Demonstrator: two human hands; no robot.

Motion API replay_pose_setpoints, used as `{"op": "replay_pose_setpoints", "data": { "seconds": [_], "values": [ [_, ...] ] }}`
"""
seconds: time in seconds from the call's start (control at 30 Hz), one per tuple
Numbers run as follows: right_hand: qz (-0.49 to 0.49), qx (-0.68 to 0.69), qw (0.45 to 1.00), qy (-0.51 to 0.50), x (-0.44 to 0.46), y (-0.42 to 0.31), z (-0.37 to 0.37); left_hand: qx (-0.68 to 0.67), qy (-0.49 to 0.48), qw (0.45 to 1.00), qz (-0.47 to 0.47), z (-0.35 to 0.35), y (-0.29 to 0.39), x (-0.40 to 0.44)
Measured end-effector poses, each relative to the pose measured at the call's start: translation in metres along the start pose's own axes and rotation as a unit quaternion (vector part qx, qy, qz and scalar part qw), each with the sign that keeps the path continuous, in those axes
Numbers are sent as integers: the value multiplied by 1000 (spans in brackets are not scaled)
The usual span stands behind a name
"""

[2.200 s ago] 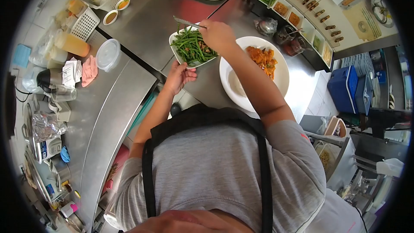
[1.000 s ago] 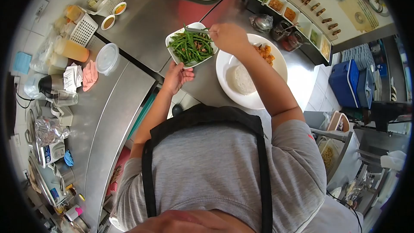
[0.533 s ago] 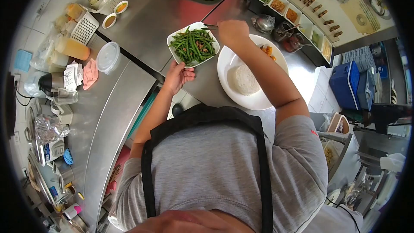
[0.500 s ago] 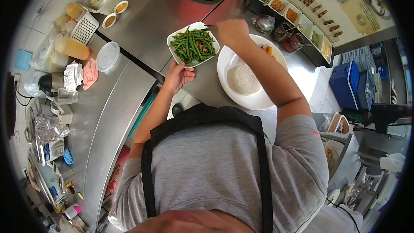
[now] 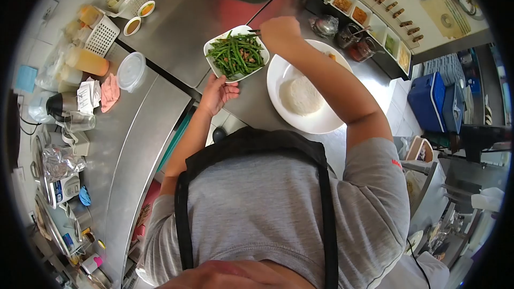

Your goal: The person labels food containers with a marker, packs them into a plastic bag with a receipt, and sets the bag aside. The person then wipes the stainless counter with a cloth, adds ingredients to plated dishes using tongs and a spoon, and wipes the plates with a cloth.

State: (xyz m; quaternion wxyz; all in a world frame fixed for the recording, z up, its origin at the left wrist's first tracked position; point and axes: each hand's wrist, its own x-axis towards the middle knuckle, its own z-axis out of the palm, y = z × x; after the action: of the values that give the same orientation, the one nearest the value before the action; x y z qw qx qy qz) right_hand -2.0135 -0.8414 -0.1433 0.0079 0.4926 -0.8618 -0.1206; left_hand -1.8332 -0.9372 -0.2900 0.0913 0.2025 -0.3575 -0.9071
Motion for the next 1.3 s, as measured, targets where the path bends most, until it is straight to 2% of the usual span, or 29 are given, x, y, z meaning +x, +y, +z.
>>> {"op": "replay_pose_setpoints", "data": {
  "seconds": [0.13, 0.43, 0.53, 0.73, 1.03, 1.13, 1.3],
  "values": [
    [5, -9, 1000, -14, 12, -4, 16, 2, -1, 1000, -6, 0, 1, -1],
    [-38, 50, 998, -25, -24, 1, -11, 3, -3, 1000, 3, 1, 1, 0],
    [-111, 21, 993, 41, -33, 15, -15, -3, -10, 1000, 3, 0, 1, -1],
    [-142, -112, 982, -52, -30, 4, -11, -2, -11, 1000, 7, 1, 1, -2],
    [-135, -72, 987, -44, -8, 8, 2, 8, -4, 1000, 7, 2, 2, -1],
    [-160, 10, 987, -7, -24, 7, -13, 4, 1, 1000, 6, 0, 0, -2],
    [-182, 49, 982, -19, -31, -23, 10, 3, 1, 1000, 4, 2, 1, -2]
  ]
}}
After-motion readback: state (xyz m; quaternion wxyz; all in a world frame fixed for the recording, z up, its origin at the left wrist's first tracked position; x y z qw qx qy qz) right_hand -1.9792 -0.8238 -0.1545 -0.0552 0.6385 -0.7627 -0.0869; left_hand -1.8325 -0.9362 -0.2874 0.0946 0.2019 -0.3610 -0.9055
